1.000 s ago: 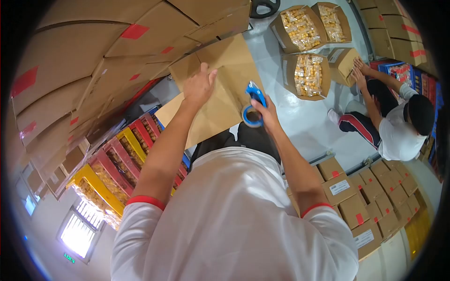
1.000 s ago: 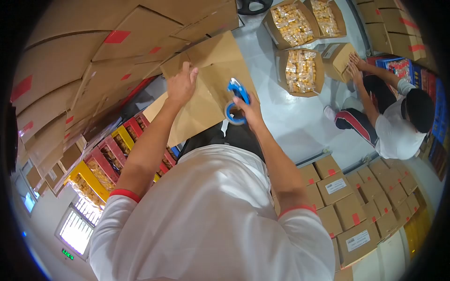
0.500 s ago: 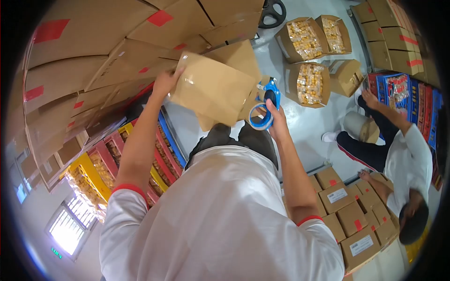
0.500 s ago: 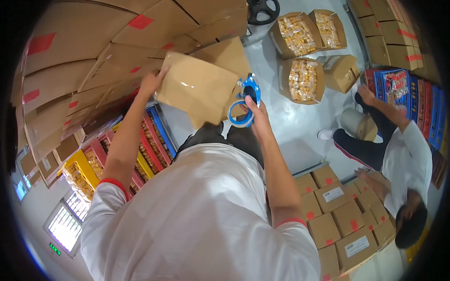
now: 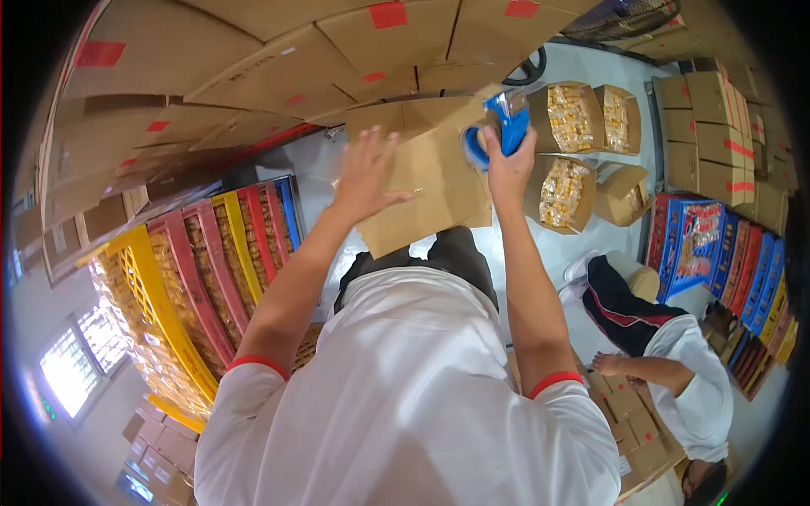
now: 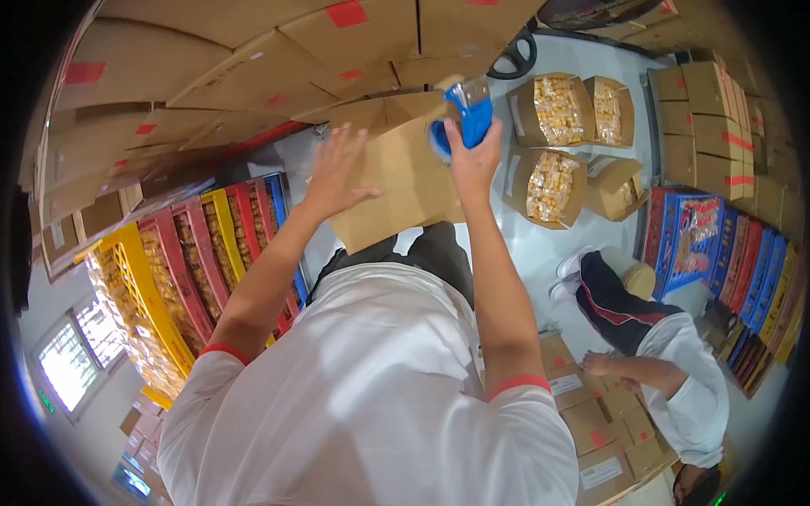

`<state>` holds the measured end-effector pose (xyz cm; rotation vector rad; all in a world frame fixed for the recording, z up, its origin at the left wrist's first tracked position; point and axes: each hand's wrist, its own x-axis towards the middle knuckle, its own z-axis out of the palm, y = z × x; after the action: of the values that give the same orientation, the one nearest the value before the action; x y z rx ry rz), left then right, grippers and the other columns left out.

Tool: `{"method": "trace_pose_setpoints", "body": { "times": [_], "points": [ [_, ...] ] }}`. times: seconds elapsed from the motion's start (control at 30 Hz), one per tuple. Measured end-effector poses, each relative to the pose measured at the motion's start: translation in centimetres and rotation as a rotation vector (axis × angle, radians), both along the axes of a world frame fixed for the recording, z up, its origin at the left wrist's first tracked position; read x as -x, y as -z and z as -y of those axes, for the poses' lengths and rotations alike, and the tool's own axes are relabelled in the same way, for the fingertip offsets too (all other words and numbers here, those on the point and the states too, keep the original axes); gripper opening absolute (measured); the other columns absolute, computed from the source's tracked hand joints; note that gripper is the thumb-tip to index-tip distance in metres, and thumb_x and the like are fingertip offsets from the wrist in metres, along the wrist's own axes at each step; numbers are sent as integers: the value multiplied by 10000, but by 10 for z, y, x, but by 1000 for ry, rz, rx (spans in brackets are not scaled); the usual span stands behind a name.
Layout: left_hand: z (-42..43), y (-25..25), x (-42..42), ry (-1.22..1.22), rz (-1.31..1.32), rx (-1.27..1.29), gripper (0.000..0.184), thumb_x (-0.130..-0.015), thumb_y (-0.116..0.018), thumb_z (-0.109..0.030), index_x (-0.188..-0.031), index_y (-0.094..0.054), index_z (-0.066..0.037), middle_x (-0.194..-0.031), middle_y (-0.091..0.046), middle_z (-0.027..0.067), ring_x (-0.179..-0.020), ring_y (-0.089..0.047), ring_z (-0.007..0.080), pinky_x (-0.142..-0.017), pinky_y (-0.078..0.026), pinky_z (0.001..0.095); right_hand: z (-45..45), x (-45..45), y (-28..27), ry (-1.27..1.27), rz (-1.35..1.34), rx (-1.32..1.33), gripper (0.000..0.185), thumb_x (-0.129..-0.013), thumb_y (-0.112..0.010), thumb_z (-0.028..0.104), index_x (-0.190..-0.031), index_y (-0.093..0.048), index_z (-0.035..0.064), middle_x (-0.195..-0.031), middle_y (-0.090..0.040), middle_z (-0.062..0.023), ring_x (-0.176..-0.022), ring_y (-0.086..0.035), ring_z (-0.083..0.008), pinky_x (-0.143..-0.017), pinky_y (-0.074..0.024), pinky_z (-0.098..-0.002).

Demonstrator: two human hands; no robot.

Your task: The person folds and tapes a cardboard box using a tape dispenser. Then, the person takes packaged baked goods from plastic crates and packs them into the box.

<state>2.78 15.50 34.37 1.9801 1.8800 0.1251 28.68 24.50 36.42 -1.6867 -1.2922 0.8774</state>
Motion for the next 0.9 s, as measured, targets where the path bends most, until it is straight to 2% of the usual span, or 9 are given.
{"method": "trace_pose_setpoints", "body": {
  "times": [0.03,0.1,0.13,0.2,0.37,0.57,0.77,0.83,0.9],
  "points": [
    [-6,3,-12,43,14,10,1268,-688,-867,-585,-1664,-155,-196,-1684,-186,229,-1558,-181,419,-1219,-201,630,-11,11,-7,-16,4,0,566,-880,-827,346,-1220,-551,-13,-1027,-674,-163,-945,-683,-227,-856,-528,-384],
    [-11,8,-21,81,29,19,1242,-691,-845,-624,-1664,-173,-242,-1682,-206,221,-1551,-206,422,-1215,-212,629,-32,32,-16,-19,118,-294,594,-855,-834,362,-1238,-533,21,-1036,-685,-221,-962,-682,-389,-834,-524,-450],
    [-13,13,-23,70,34,40,1222,-693,-830,-648,-1661,-185,-274,-1672,-235,218,-1530,-250,422,-1197,-250,608,-41,36,-1,-23,118,-296,594,-855,-834,362,-1238,-533,21,-1036,-685,-221,-962,-682,-389,-834,-524,-450],
    [-13,15,-25,60,37,61,1203,-694,-815,-672,-1659,-198,-306,-1662,-264,216,-1509,-295,421,-1179,-287,587,-49,46,21,-292,276,-199,619,-860,-821,383,-1269,-523,27,-1098,-679,-251,-1007,-676,-438,-850,-529,-481],
    [-14,2,-26,14,44,177,1191,-685,-840,-644,-1654,-212,-347,-1626,-329,206,-1400,-431,400,-1093,-377,497,-58,52,22,-216,220,-129,623,-859,-815,395,-1268,-526,25,-1087,-688,-243,-995,-675,-448,-844,-532,-488],
    [-11,5,-16,-16,37,222,1204,-691,-860,-592,-1657,-181,-354,-1594,-377,212,-1398,-443,416,-1086,-391,535,-59,22,25,-190,147,-40,666,-835,-834,404,-1292,-523,32,-1139,-688,-239,-1012,-679,-436,-861,-531,-477],
    [-5,9,2,-87,68,204,1212,-690,-893,-517,-1655,-175,-363,-1574,-408,203,-1403,-438,418,-1081,-392,559,47,-43,15,-19,149,-45,699,-819,-871,342,-1329,-501,37,-1158,-664,-212,-1061,-669,-372,-916,-517,-451],
    [-8,12,1,-96,80,211,1208,-693,-891,-514,-1655,-175,-365,-1575,-407,202,-1404,-436,416,-1087,-385,556,78,-53,25,1,130,-181,692,-819,-879,293,-1325,-493,19,-1142,-653,-205,-1036,-665,-361,-925,-511,-438],
    [-10,14,-3,-96,89,218,1204,-696,-890,-512,-1654,-175,-367,-1577,-406,201,-1405,-434,415,-1093,-377,553,90,-44,46,-10,172,-141,685,-822,-879,281,-1318,-493,9,-1136,-653,-206,-1020,-663,-354,-919,-512,-428]
  ]
}}
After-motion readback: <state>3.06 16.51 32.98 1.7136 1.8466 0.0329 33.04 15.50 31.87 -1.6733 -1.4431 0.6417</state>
